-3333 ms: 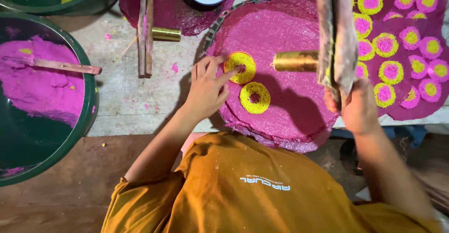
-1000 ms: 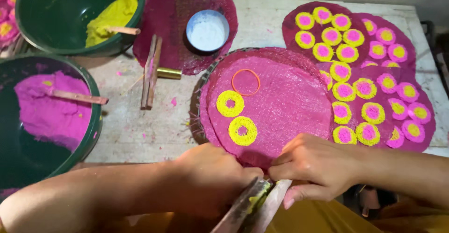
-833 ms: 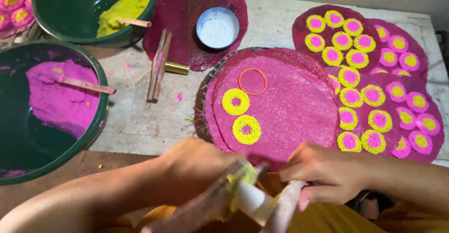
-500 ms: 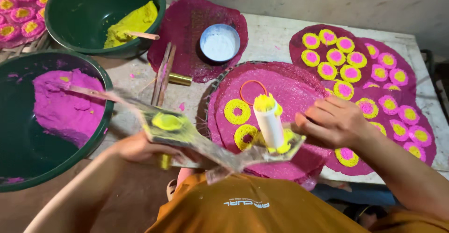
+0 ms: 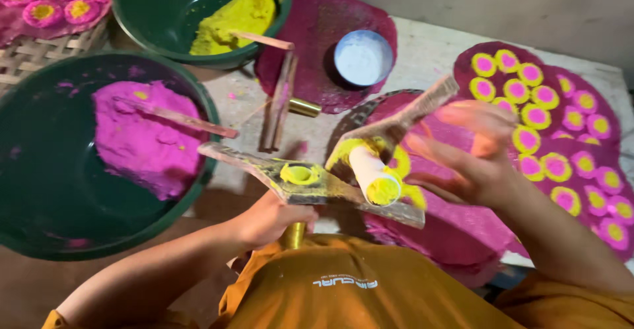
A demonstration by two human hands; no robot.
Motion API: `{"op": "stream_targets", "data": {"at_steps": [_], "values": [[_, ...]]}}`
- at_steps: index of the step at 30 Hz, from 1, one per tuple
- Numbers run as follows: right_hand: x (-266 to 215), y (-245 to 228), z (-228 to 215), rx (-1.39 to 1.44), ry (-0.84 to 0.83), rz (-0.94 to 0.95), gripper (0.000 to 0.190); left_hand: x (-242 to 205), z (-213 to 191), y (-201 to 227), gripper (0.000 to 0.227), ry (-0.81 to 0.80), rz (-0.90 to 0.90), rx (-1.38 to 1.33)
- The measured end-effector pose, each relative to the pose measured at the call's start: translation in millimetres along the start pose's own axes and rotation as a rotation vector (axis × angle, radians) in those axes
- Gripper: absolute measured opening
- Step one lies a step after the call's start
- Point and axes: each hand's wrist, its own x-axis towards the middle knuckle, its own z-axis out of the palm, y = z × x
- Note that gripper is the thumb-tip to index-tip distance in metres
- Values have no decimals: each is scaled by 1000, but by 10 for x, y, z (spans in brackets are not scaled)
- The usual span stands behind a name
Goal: The person prepares colored dough and uses a handheld mold tool to shape dough into small floral patterns onto large circular bases.
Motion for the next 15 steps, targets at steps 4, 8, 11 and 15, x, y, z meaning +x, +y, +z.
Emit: {"op": "stream_targets", "data": {"at_steps": [4,8,11,15], "values": [[351,-443,245,28,156,40,33,-330,-432,312,20,113,-38,-43],[740,-788,620,33,255,4,28,-598,-786,488,20,58,-12,83],[1074,-901,767,18,257,-66,22,-687,-1014,568,20,50,-36,174],[1342,-1049,694,59,127,89,21,-745,-1226,627,18,-23,14,94]]}}
